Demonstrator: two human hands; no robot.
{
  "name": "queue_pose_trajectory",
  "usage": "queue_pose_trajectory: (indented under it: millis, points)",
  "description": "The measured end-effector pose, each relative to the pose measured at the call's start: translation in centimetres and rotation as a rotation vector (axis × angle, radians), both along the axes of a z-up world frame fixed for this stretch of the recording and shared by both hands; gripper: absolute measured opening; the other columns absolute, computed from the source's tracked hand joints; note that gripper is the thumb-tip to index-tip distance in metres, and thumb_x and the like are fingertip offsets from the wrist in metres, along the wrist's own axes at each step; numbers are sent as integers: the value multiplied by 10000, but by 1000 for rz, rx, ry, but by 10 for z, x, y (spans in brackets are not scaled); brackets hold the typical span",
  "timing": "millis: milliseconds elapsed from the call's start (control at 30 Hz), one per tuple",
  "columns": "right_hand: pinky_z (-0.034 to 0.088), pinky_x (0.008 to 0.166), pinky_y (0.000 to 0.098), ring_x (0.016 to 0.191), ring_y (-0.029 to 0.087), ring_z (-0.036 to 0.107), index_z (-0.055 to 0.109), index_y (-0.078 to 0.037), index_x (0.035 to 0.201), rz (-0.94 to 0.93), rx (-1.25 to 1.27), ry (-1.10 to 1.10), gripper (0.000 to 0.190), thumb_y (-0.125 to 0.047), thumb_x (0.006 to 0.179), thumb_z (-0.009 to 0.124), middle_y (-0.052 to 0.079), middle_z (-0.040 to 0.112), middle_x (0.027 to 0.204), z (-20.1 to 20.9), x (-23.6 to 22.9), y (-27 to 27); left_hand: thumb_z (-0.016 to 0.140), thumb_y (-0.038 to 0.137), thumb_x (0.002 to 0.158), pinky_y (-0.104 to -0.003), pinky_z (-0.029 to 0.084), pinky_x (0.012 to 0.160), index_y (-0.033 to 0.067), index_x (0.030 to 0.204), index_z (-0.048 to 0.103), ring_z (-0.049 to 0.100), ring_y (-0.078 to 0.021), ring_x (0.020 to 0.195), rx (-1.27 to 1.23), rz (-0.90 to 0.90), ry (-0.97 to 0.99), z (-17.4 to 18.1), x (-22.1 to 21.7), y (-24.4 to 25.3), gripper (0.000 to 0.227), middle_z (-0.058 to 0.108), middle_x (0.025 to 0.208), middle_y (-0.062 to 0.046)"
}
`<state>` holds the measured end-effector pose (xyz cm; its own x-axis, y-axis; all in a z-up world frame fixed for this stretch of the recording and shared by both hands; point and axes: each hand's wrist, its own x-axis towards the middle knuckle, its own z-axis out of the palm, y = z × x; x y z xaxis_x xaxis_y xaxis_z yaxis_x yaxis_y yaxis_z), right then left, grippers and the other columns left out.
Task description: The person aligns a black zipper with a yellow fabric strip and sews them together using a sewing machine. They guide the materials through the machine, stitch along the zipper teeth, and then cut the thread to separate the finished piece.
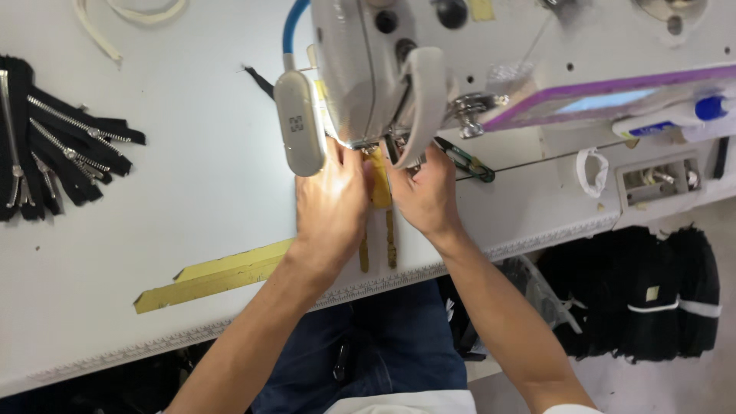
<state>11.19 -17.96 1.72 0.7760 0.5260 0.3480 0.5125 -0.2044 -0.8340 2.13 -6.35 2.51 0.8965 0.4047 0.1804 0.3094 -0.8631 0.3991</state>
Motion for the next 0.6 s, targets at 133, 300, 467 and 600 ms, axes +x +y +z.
queue_pose_trajectory:
  millis: [133,300,467,600]
  points:
    - [562,746,447,769,247,690,740,-21,919,-25,-31,90,84,-11,935,658,133,722,795,10,10,-3,585,4,954,-572,557,606,12,1103,666,687,-441,639,13,-61,24,14,0,0,170,499,974,-153]
    - [514,656,470,696,345,658,644,58,820,-113,-87,125,55,30,841,602,239,599,673,-12,14,-16,685,45,845,-479,601,517,97,1100,690,672,-321,843,198,-108,247,16,6,-12,260,532,945,-111]
    - [578,647,339,739,206,703,711,22,873,-116,-16,309,56,-17,889,674,193,692,730,4,11,-20,634,43,924,-539,603,509,89,1136,676,664,-361,893,175,-162,232,22,5,-10,221,516,952,-144]
    - [601,638,341,746,230,737,703,56,885,-120,-18,363,79,-22,901,701,204,728,759,16,11,-15,624,73,920,-511,588,459,150,1045,661,674,-318,811,319,-174,273,16,0,-8,151,545,865,-110]
